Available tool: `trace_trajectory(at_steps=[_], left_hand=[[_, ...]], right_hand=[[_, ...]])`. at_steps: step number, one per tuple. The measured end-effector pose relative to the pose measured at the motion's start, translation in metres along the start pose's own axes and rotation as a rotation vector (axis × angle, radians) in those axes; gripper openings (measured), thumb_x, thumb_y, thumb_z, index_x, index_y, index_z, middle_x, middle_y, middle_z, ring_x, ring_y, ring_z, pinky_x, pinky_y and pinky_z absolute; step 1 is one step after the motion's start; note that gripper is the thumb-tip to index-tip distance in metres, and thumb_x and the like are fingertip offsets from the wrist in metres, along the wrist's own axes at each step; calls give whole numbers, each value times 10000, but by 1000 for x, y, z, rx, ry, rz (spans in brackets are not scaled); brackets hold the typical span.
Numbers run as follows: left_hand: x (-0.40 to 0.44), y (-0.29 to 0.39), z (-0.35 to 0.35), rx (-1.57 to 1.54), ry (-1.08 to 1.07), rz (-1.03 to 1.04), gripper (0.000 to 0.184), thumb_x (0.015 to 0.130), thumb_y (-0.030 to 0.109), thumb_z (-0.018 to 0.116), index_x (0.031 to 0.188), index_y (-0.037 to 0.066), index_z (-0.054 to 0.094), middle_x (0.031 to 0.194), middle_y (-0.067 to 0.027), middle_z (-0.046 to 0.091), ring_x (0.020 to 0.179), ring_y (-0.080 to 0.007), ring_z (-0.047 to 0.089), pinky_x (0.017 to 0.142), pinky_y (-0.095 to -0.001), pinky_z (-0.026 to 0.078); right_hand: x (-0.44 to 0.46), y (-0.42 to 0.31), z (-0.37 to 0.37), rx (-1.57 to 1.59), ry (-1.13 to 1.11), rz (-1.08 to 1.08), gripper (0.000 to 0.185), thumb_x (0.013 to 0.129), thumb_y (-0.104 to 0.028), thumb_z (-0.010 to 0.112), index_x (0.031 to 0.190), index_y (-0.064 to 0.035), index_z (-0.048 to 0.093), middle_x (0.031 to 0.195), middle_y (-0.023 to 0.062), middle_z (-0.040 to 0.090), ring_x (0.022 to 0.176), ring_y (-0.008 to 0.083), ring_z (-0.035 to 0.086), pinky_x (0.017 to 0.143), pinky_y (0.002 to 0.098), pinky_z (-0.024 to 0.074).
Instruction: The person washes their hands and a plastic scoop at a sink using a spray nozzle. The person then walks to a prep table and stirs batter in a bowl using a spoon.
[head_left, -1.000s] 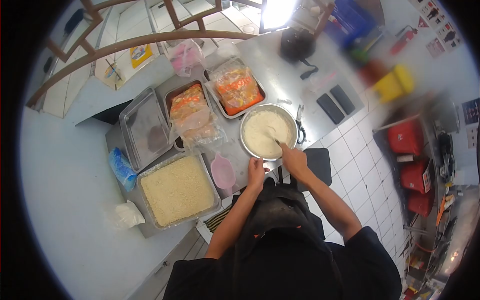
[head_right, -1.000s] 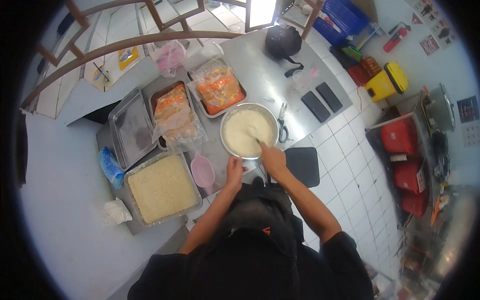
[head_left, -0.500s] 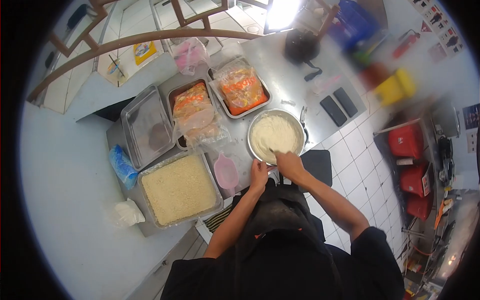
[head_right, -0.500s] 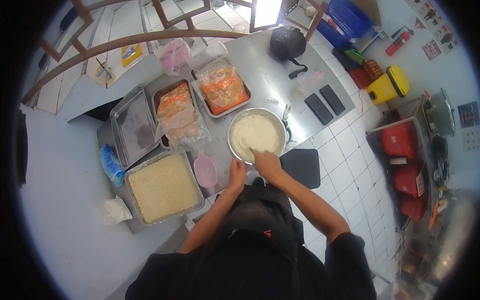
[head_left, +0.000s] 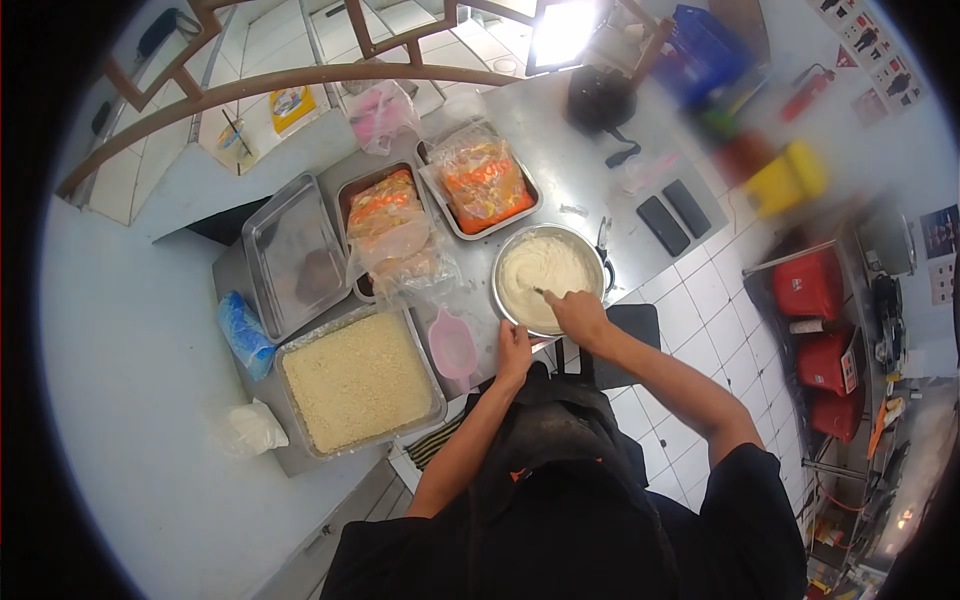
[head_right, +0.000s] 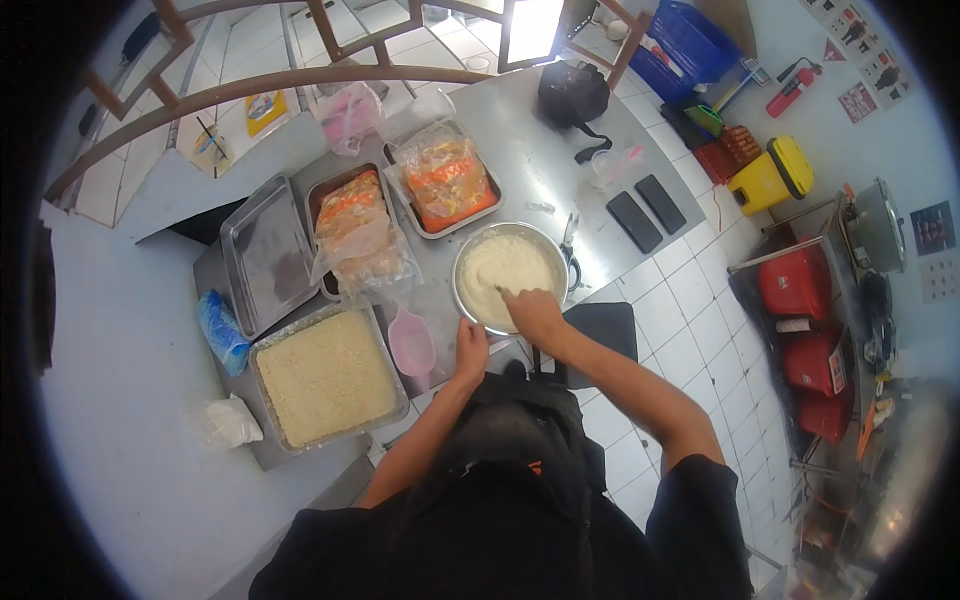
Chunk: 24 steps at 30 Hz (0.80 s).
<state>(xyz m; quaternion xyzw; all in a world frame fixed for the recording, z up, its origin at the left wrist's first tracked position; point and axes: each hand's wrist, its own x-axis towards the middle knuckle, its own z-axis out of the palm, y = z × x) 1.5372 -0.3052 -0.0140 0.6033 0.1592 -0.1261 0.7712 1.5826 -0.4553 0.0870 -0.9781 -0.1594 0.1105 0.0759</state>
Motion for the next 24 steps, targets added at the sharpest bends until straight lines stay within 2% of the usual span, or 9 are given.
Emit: trace_trajectory(at_steps=[5, 8, 9, 11, 14, 17, 21, 24], left_hand=[[-3, -1, 5, 12, 43, 54, 116, 974, 73, 410, 924, -29, 385, 890, -119, 471, 762, -259, 674, 658, -351, 615], [-3, -3, 7, 18, 72, 40, 124, 975, 78, 410, 916, -26, 375, 909, -122, 466, 775, -272, 678, 653, -356, 620], [-4, 1, 7, -5, 94, 24, 119, 972, 84, 425, 903, -8, 393, 871, -100, 465, 751, -222, 616, 655, -338, 591], [-8, 8, 11, -57, 139, -11, 114, 964, 96, 456, 877, 28, 428, 797, -57, 462, 703, -124, 490, 658, -302, 534], [-3, -2, 12, -66, 162, -14, 125, 966, 92, 450, 862, 28, 425, 787, -52, 446, 695, -118, 481, 654, -303, 543], [3, -14, 3, -11, 71, 17, 127, 974, 76, 420, 894, -4, 361, 884, -86, 404, 819, -231, 638, 697, -351, 623], [4, -10, 0, -52, 11, 15, 126, 979, 87, 411, 922, -16, 369, 926, -115, 450, 843, -237, 644, 705, -347, 617], [1, 2, 1, -7, -12, 36, 124, 982, 90, 397, 947, -27, 373, 963, -142, 482, 856, -243, 650, 698, -346, 611]], right_hand=[[26, 40, 21, -328, 2, 121, 151, 829, -92, 600, 923, -88, 719, 757, 93, 696, 731, 246, 710, 548, 380, 539], [24, 46, 2, -406, -135, 174, 120, 812, -96, 629, 845, -102, 744, 798, 74, 715, 759, 224, 717, 557, 357, 548], [23, 44, -3, -415, -195, 179, 113, 806, -98, 639, 821, -105, 751, 818, 73, 722, 770, 222, 719, 565, 352, 552], [19, 37, -3, -435, -253, 175, 138, 812, -95, 626, 843, -126, 757, 821, 74, 724, 777, 235, 722, 576, 364, 561], [13, 35, -11, -380, -348, 110, 150, 811, -83, 616, 862, -112, 754, 829, 95, 724, 788, 269, 721, 599, 385, 569], [6, 30, -38, -268, -438, -14, 157, 818, -80, 599, 889, -74, 739, 828, 129, 718, 781, 312, 714, 622, 400, 574], [1, 20, -47, -200, -446, -113, 233, 843, -89, 563, 1027, -28, 693, 774, 170, 697, 728, 344, 703, 619, 423, 566], [1, 17, -20, -136, -181, -128, 328, 849, -98, 563, 1155, -1, 629, 718, 168, 680, 668, 330, 694, 576, 435, 549]])
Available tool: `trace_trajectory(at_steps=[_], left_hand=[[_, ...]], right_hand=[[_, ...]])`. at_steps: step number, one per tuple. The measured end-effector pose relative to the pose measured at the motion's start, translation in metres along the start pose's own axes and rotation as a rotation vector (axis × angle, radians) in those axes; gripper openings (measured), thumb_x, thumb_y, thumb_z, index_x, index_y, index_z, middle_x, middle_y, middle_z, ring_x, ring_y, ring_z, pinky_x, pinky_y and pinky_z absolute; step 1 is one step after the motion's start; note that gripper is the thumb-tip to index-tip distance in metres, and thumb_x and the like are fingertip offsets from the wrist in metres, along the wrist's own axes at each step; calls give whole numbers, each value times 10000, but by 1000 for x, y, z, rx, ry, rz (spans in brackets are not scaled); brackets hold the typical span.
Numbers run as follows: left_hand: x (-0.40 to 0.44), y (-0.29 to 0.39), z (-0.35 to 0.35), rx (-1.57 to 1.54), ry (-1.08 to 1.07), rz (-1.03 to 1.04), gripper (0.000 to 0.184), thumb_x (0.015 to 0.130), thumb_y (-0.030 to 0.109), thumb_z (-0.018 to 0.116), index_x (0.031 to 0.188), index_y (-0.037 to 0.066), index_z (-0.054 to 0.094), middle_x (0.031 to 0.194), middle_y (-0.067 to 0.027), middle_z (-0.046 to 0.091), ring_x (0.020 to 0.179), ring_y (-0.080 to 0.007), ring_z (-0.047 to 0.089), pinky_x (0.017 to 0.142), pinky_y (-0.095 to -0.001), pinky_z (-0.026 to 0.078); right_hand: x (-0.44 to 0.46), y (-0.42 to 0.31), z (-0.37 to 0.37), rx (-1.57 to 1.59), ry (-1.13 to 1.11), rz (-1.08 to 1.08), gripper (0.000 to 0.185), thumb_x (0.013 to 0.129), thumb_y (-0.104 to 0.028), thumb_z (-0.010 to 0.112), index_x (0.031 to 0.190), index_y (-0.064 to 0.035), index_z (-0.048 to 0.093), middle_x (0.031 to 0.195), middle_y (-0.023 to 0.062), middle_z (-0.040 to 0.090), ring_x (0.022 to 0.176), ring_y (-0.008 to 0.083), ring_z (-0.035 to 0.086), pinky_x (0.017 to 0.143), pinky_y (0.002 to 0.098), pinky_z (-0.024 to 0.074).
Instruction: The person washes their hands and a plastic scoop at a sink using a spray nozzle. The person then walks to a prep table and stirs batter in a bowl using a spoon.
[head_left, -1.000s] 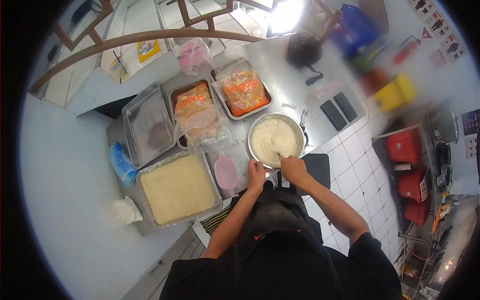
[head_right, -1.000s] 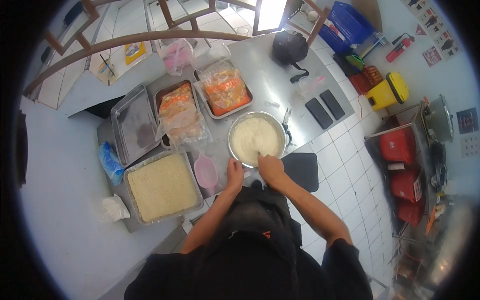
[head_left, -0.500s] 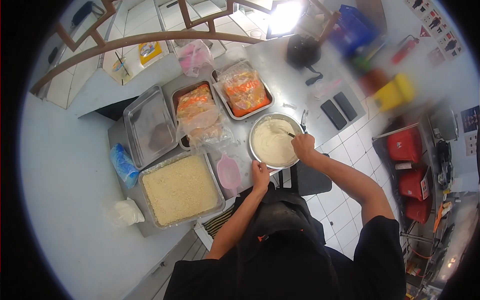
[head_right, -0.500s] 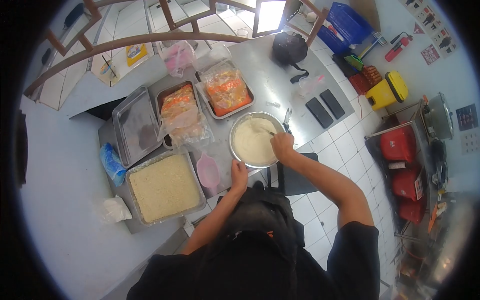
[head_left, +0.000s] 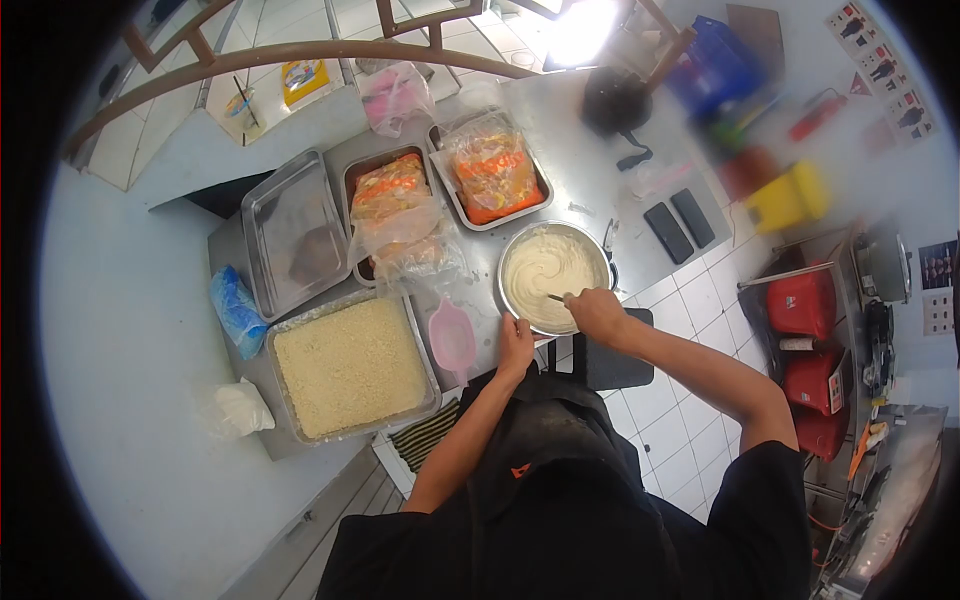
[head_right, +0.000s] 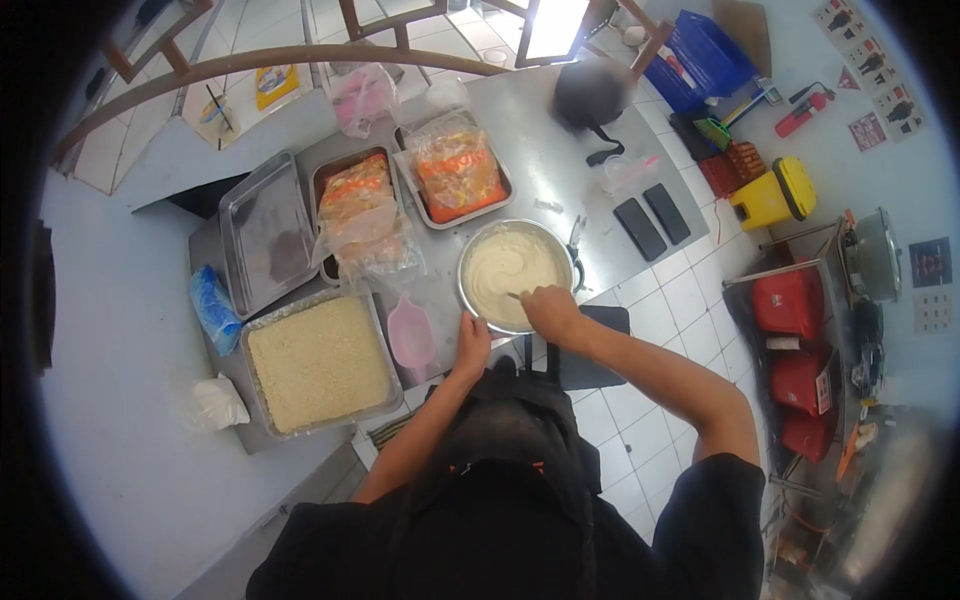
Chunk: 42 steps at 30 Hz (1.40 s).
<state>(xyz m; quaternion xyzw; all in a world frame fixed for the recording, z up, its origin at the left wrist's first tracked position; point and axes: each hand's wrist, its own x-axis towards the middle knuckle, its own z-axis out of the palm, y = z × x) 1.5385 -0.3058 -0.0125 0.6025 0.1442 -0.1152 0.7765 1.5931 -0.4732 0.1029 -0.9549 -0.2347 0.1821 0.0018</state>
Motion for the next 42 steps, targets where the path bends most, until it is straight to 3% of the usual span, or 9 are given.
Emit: trace_trajectory(at_steps=[13, 16, 20, 24, 31, 37, 38, 40, 42], left_hand=[[5, -18, 8, 80, 137, 11, 175, 965, 127, 430, 871, -14, 386, 841, -114, 468, 718, -200, 605, 621, -343, 597], [11, -31, 6, 92, 155, 5, 190, 965, 137, 433, 861, -13, 381, 817, -106, 454, 704, -198, 594, 614, -344, 595], [2, -8, 9, 167, 137, 36, 194, 968, 136, 436, 863, -15, 374, 820, -101, 437, 729, -203, 600, 621, -344, 596], [6, -19, 5, -19, 63, -15, 154, 988, 110, 405, 909, -18, 374, 897, -127, 461, 775, -225, 614, 664, -356, 609], [4, -12, -2, -173, -79, -22, 114, 1005, 85, 355, 980, -26, 356, 997, -175, 491, 851, -287, 663, 726, -377, 628], [1, 1, 0, -37, -33, 3, 123, 1004, 94, 363, 997, -29, 366, 980, -173, 502, 833, -291, 680, 696, -354, 625], [2, -1, -1, 21, -24, 2, 125, 1004, 96, 364, 995, -29, 370, 973, -172, 503, 829, -286, 681, 688, -351, 624], [2, 1, 0, 65, 1, 9, 127, 1000, 99, 377, 977, -26, 378, 956, -166, 501, 812, -281, 681, 670, -348, 621], [2, 4, 1, 90, 16, 12, 130, 997, 102, 389, 956, -22, 382, 938, -158, 497, 796, -275, 680, 656, -346, 619]], right_hand=[[46, 9, -20, -370, -271, 223, 149, 815, -146, 627, 903, -98, 737, 820, 66, 714, 749, 192, 714, 550, 312, 544], [60, 62, 6, -292, -259, -24, 114, 829, -149, 623, 867, -120, 726, 708, 31, 664, 642, 177, 669, 476, 321, 490], [72, 93, -48, 239, -978, 291, 175, 935, -178, 522, 947, -138, 692, 542, -38, 319, 454, 102, 285, 396, 288, 245], [52, 120, -51, 808, -1207, 438, 176, 1004, -266, 474, 1076, -150, 584, 545, -71, 217, 428, 74, 242, 391, 236, 196], [1, 88, 5, 1618, -932, 478, 307, 1038, -312, 456, 1253, -138, 588, 537, -92, 249, 392, 25, 218, 352, 198, 215], [26, 3, 39, 2175, -136, 726, 281, 1029, -263, 455, 1223, -99, 576, 543, -78, 218, 433, 47, 199, 395, 219, 225], [31, 17, 53, 2200, -124, 684, 254, 1014, -201, 450, 1208, -98, 577, 497, -3, 380, 412, 108, 405, 395, 278, 334], [26, 23, 53, 977, 449, 335, 256, 988, -162, 459, 1214, -102, 564, 542, 92, 509, 493, 200, 556, 431, 342, 417], [12, 27, 35, 236, 279, 375, 286, 899, -92, 515, 1174, -106, 588, 673, 235, 640, 691, 351, 695, 542, 446, 528]])
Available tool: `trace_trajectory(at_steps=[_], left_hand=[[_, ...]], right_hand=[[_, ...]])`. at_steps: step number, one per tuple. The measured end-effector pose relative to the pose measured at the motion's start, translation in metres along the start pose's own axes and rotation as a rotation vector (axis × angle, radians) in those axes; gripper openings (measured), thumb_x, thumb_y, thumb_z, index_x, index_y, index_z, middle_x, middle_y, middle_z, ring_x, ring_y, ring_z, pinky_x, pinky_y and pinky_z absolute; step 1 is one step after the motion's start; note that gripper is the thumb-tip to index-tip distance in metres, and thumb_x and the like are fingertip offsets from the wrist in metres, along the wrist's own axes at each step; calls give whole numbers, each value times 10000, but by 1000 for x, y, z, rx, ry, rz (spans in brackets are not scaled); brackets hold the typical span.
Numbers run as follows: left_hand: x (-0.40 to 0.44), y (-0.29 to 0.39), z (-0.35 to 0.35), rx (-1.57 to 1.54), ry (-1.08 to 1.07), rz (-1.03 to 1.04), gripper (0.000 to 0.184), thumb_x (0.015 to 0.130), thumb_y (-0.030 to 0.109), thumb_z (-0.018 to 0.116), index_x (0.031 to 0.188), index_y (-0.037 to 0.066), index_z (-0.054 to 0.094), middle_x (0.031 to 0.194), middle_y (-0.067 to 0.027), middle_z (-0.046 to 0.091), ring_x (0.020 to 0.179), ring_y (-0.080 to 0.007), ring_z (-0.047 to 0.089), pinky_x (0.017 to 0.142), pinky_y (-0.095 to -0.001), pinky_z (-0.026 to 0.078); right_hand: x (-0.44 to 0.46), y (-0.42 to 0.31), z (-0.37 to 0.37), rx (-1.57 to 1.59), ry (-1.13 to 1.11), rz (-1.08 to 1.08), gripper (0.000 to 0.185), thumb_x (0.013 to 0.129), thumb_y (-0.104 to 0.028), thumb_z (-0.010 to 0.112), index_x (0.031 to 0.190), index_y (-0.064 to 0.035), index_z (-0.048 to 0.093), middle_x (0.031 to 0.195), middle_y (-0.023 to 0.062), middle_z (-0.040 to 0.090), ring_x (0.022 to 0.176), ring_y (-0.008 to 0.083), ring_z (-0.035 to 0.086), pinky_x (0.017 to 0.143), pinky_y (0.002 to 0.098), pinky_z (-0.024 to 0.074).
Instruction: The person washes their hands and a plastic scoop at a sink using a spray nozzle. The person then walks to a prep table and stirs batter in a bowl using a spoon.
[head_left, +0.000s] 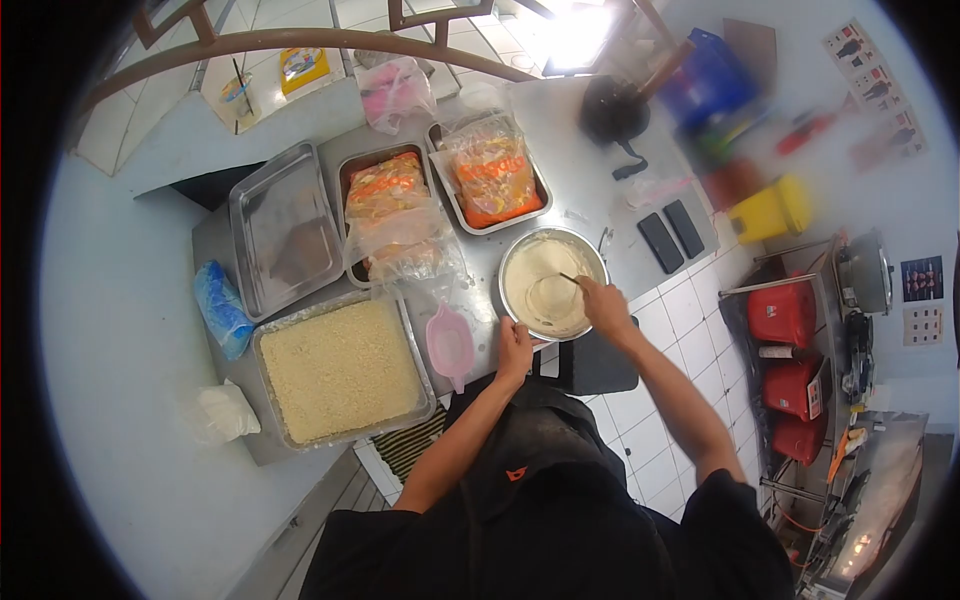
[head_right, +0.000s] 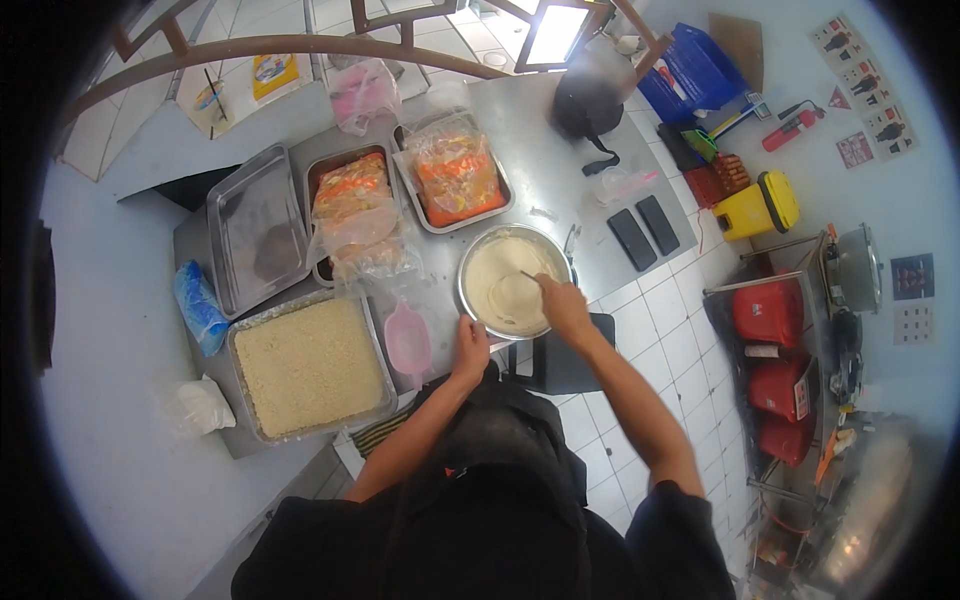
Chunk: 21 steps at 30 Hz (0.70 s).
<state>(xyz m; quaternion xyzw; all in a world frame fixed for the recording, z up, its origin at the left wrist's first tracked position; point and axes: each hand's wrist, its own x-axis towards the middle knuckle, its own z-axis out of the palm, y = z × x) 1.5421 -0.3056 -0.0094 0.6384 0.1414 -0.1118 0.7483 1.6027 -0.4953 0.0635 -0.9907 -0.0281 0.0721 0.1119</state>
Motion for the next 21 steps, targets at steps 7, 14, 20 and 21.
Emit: trace_trajectory(at_steps=[7, 14, 20, 21], left_hand=[[7, -13, 3, -50, 17, -40, 146, 994, 111, 397, 928, -17, 374, 895, -138, 476, 753, -243, 655, 625, -344, 615], [9, -22, 1, -152, -9, -62, 119, 996, 95, 373, 956, -17, 363, 888, -137, 479, 740, -228, 643, 623, -340, 625], [9, -3, -4, -164, -74, -65, 136, 994, 95, 362, 1005, -40, 371, 924, -169, 527, 745, -239, 658, 621, -331, 634], [9, -5, -4, -164, -66, -60, 146, 993, 106, 368, 1010, -39, 374, 923, -186, 538, 746, -266, 659, 627, -350, 621]], right_hand=[[-22, 8, -24, -471, -290, -221, 166, 839, -103, 564, 957, -88, 680, 718, 184, 679, 668, 328, 696, 581, 432, 554], [30, -7, -70, 313, -1086, 254, 227, 983, -211, 530, 1137, -119, 670, 572, -14, 457, 423, 91, 410, 397, 277, 354], [33, 3, -47, 1156, -1145, 653, 300, 1045, -285, 436, 1250, -114, 573, 545, -84, 301, 397, 23, 233, 357, 190, 205], [30, 5, -40, 1305, -1117, 702, 304, 1049, -289, 427, 1253, -114, 567, 543, -85, 302, 394, 23, 229, 354, 192, 203]])
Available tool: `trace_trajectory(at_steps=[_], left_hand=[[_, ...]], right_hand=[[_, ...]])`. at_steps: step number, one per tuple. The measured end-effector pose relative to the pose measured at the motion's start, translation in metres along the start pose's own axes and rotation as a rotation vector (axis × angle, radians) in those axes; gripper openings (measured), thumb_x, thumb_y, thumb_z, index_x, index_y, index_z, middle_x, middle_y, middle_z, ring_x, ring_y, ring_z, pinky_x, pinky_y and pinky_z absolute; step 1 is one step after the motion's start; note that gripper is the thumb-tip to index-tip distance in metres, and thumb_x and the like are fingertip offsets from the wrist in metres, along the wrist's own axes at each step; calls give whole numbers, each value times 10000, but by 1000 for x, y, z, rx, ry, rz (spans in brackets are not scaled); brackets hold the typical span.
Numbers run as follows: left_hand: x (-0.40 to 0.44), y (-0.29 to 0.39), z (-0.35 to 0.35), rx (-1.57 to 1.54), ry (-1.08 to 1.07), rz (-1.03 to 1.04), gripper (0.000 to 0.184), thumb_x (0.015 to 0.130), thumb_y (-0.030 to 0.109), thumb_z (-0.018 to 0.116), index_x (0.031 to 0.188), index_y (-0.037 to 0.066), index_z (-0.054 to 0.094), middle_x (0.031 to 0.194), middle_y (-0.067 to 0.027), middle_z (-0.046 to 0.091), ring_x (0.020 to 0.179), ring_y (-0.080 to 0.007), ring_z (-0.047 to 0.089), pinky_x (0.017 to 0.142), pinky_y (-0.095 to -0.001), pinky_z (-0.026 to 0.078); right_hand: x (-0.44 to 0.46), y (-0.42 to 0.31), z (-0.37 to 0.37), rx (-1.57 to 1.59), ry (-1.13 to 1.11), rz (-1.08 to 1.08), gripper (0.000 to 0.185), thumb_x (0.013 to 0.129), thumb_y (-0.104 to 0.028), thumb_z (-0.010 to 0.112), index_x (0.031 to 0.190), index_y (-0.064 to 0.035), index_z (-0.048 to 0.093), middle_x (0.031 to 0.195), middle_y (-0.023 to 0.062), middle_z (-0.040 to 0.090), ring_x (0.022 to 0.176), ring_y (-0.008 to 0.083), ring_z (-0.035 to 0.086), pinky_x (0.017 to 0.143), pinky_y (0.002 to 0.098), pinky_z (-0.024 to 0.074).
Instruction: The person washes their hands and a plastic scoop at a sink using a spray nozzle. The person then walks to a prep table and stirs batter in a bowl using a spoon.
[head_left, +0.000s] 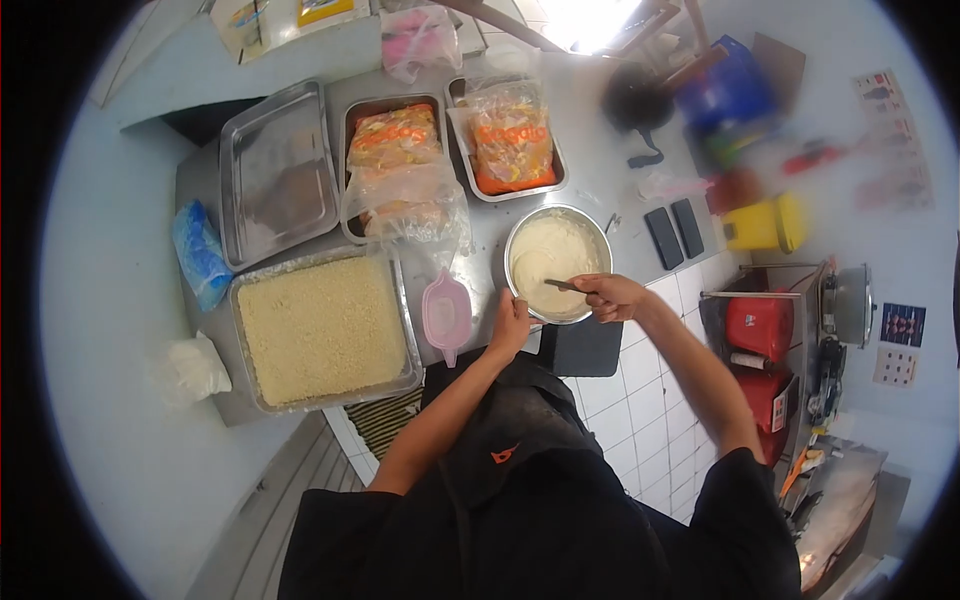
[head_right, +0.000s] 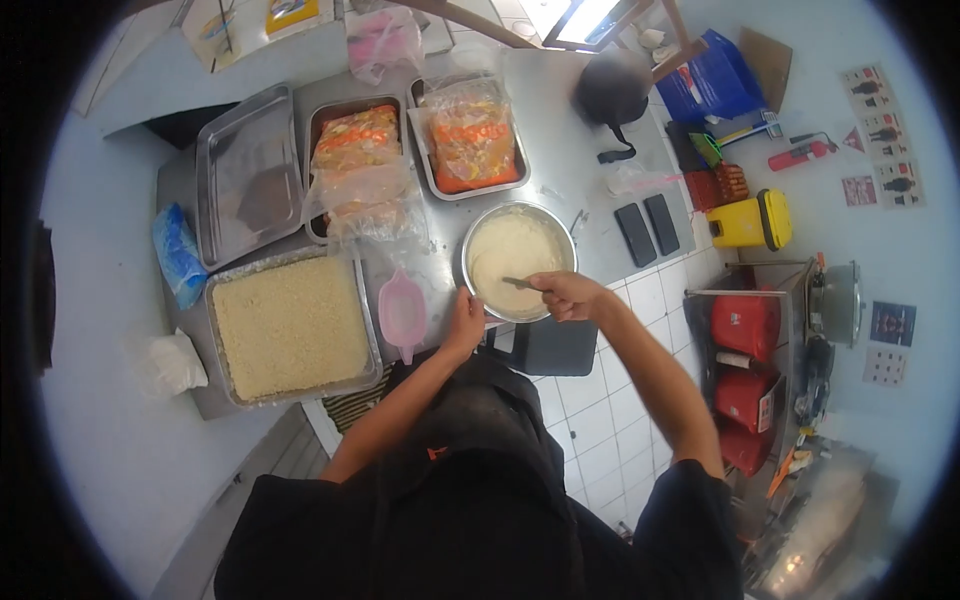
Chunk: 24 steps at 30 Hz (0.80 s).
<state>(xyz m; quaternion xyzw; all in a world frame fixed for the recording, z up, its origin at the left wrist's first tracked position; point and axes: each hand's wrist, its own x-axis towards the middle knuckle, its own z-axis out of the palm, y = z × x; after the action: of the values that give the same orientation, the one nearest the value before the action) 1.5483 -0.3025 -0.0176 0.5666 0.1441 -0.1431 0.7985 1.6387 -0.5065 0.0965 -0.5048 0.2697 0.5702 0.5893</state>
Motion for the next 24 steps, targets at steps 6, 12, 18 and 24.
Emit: trace_trajectory(at_steps=[6, 12, 18, 24], left_hand=[[9, -28, -3, 310, 89, 76, 191, 975, 169, 406, 996, -20, 399, 893, -280, 571, 784, -425, 619, 703, -481, 489], [8, -30, 3, 265, 123, 38, 192, 973, 173, 413, 969, -19, 412, 871, -279, 572, 779, -420, 612, 705, -477, 479], [0, -6, 8, 172, 143, 39, 165, 992, 140, 389, 955, -21, 399, 866, -199, 546, 728, -282, 624, 615, -377, 550], [9, -22, 1, 166, 105, 24, 179, 982, 154, 390, 964, -24, 389, 852, -247, 592, 726, -351, 661, 596, -428, 533]], right_hand=[[56, 48, 40, 600, 198, -424, 272, 1043, -281, 426, 1212, -114, 560, 545, -81, 215, 425, 52, 221, 388, 221, 238], [53, 57, -15, -1401, 1233, -822, 265, 963, -148, 488, 1214, -94, 553, 559, 65, 560, 452, 230, 572, 419, 384, 435], [-9, 53, -9, -1936, 926, -520, 377, 842, -86, 548, 1218, -94, 572, 626, 154, 639, 576, 325, 661, 504, 458, 511], [-18, 56, 45, -1747, 690, -594, 367, 829, -156, 584, 1187, -80, 612, 630, 150, 643, 583, 321, 663, 500, 447, 512]])
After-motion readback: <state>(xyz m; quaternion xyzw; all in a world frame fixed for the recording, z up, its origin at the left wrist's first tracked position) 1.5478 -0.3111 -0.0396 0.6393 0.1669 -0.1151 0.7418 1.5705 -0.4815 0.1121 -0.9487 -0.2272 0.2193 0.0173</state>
